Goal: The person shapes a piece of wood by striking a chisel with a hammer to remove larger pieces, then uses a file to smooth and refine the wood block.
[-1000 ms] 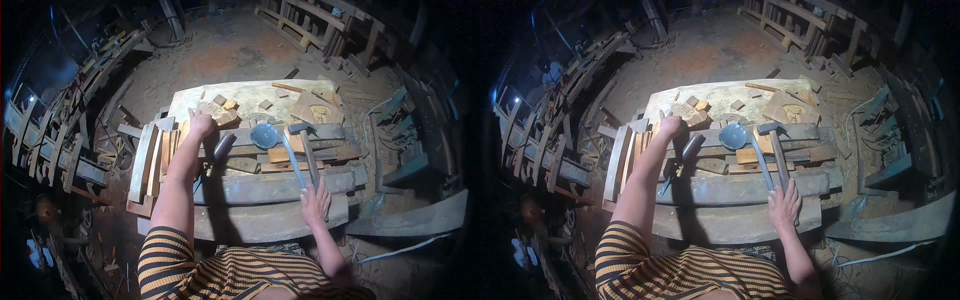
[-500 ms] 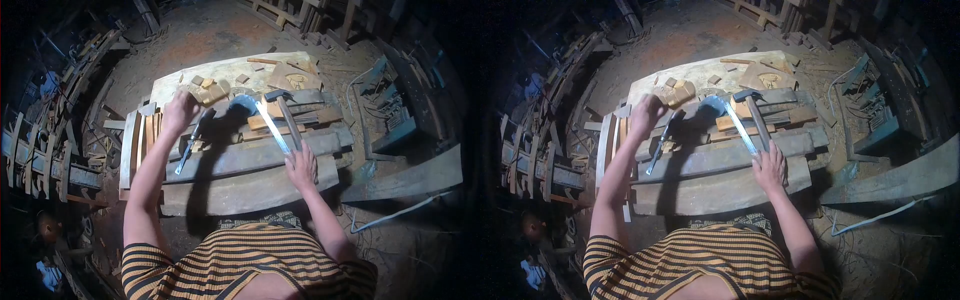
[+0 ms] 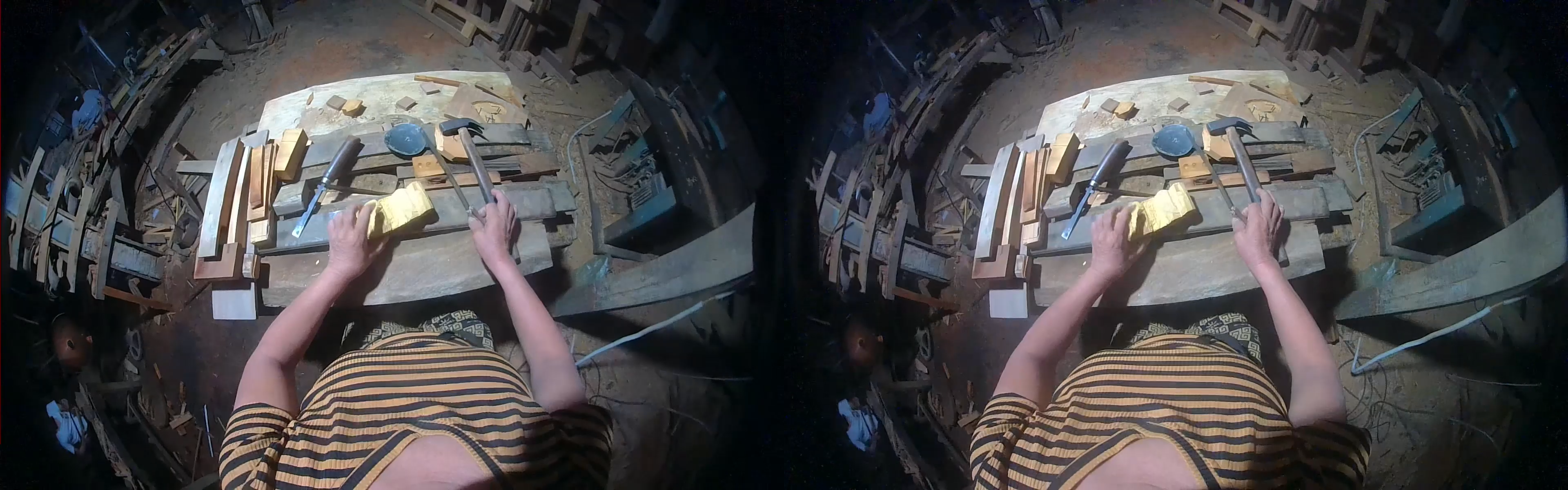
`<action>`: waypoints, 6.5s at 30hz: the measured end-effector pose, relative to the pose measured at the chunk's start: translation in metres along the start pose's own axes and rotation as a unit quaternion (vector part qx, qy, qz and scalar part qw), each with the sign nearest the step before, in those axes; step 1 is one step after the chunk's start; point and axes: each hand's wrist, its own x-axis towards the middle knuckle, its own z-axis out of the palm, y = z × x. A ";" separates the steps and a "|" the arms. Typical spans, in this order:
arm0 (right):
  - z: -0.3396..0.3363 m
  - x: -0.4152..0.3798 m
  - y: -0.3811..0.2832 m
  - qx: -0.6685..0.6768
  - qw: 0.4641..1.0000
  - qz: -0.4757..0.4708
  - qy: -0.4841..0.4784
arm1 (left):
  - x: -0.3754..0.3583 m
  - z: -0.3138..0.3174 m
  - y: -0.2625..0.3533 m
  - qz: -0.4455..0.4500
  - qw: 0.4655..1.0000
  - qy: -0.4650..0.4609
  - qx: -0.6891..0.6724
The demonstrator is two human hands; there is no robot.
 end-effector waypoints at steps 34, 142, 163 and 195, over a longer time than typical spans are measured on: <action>-0.022 -0.072 -0.054 -0.021 0.977 -0.020 -0.213 | 0.044 0.016 0.027 -0.167 0.972 -0.161 0.017; -0.054 -0.098 -0.050 -0.098 0.944 -0.021 -0.315 | 0.046 0.016 0.023 -0.149 0.979 -0.137 0.020; -0.043 -0.057 -0.058 -0.087 0.939 -0.065 -0.327 | 0.049 0.018 0.026 -0.144 0.975 -0.167 0.027; -0.063 -0.095 -0.037 -0.050 0.952 -0.002 -0.303 | 0.052 0.022 0.030 -0.145 0.971 -0.183 0.058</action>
